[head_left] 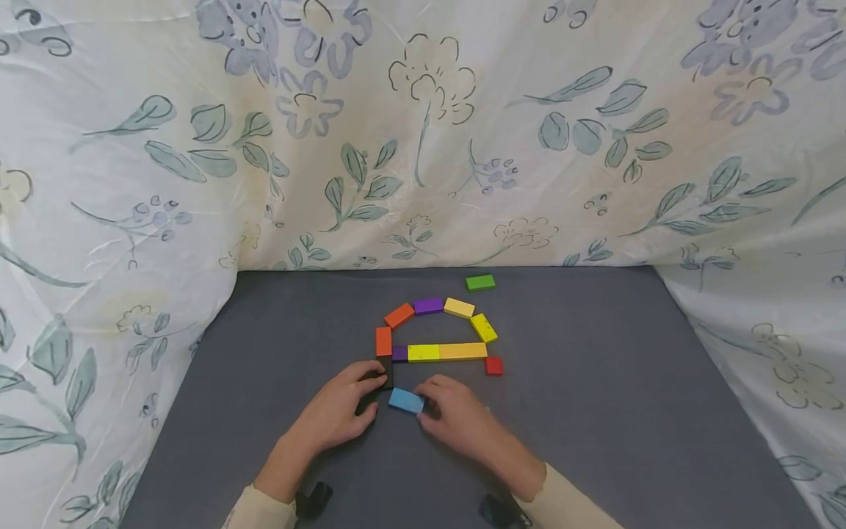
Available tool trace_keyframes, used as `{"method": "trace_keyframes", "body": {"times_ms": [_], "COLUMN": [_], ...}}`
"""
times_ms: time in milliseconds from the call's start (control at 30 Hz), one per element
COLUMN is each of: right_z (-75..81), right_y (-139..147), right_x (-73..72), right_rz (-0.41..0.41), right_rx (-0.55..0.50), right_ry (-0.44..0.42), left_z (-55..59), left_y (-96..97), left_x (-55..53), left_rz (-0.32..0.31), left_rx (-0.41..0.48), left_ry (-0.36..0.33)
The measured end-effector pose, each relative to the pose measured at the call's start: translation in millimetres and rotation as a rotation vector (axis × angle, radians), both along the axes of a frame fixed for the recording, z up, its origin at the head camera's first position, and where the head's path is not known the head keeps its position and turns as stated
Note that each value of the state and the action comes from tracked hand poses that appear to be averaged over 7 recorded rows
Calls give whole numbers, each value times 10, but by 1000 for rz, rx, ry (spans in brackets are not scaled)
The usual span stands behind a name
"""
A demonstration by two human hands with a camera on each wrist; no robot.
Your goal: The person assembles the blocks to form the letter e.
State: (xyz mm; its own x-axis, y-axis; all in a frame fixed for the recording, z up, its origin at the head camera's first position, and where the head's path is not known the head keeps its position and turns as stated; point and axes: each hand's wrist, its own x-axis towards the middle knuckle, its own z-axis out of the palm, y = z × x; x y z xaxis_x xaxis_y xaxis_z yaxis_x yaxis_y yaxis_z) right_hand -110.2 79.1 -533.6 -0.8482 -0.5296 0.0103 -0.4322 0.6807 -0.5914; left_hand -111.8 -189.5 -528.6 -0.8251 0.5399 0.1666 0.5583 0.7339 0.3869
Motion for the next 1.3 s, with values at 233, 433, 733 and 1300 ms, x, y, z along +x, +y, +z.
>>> {"method": "trace_keyframes", "body": {"times_ms": [233, 433, 733, 1300], "right_z": [-3, 2, 13, 18], "right_y": [-14, -12, -9, -8], "right_x": [-12, -24, -18, -15], "right_rz": [4, 9, 10, 27], "right_rx": [7, 3, 6, 13], "right_ry": [38, 26, 30, 14], "left_z": [-5, -6, -9, -12], "left_y": [1, -4, 2, -6], "left_x": [-6, -14, -15, -2], "left_rz": [-10, -11, -13, -8], "left_rx": [-1, -4, -8, 4], "left_ry": [3, 6, 7, 5]}}
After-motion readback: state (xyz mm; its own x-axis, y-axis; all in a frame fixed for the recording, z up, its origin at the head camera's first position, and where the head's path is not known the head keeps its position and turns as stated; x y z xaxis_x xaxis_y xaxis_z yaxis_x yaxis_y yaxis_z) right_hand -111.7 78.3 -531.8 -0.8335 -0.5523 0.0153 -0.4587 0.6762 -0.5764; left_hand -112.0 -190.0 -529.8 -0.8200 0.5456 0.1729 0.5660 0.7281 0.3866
